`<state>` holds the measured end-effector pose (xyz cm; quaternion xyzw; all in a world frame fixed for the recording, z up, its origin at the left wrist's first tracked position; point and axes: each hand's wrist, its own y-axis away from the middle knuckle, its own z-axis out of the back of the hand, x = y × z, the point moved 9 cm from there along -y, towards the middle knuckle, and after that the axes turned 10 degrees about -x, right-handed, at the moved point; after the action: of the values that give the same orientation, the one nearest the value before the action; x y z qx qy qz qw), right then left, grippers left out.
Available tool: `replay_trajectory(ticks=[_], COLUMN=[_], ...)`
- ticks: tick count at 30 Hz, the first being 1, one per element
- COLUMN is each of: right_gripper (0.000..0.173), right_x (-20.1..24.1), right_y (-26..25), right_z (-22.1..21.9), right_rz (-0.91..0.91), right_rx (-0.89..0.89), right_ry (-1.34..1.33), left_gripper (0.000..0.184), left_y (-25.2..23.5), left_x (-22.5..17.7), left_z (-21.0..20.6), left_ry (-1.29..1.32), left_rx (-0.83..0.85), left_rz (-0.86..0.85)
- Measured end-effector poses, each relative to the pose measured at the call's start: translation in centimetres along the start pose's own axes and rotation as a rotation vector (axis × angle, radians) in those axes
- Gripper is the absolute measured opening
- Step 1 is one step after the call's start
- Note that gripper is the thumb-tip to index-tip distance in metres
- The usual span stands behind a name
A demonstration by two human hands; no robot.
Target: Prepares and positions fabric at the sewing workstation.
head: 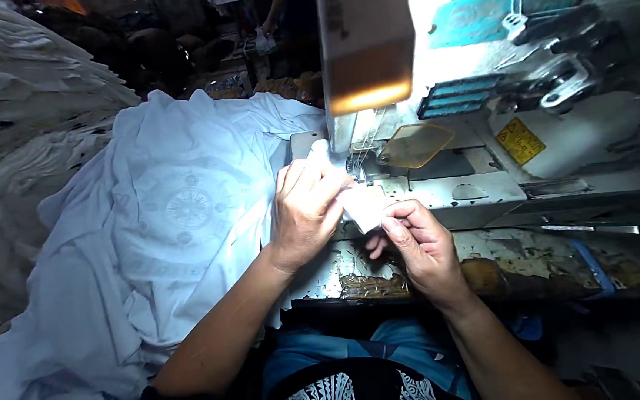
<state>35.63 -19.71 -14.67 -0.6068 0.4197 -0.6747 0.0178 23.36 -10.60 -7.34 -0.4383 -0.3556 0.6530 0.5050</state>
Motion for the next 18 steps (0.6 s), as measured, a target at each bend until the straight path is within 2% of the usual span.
replay_trajectory(ticks=[3,6,10,13,15,16,18], right_gripper=[0.013,0.012,0.016,0.02,0.026,0.028,0.025], right_x=[0.0,-0.3,2.2,5.3,6.1,6.2,6.1], right_y=[0.5,0.7,2.2,4.3,5.2,5.4,5.4], right_z=[-0.7,-0.6,-0.5,-0.6,-0.3,-0.3,-0.5], right_rz=[-0.035,-0.088,0.038,0.131,0.198,0.231,0.248], right_rx=[0.076,0.102,0.112,0.146,0.128,0.13,0.152], right_ry=[-0.075,-0.028,0.029,0.014,0.106,0.15,0.18], left_gripper=[0.014,0.011,0.011,0.013,0.01,0.011,0.014], left_y=[-0.6,-1.1,0.8,1.7,0.6,-0.2,-0.6], left_x=[-1.4,-4.1,-7.0,-8.4,-9.7,-10.7,-11.9], left_z=[1.1,3.0,4.4,5.2,6.1,5.9,3.3], left_ry=[0.061,0.113,0.091,0.087,0.086,0.054,-0.097], left_rx=[-0.108,-0.165,-0.163,-0.06,0.032,0.122,0.421], left_rz=[-0.047,-0.122,-0.228,-0.221,-0.175,-0.201,-0.337])
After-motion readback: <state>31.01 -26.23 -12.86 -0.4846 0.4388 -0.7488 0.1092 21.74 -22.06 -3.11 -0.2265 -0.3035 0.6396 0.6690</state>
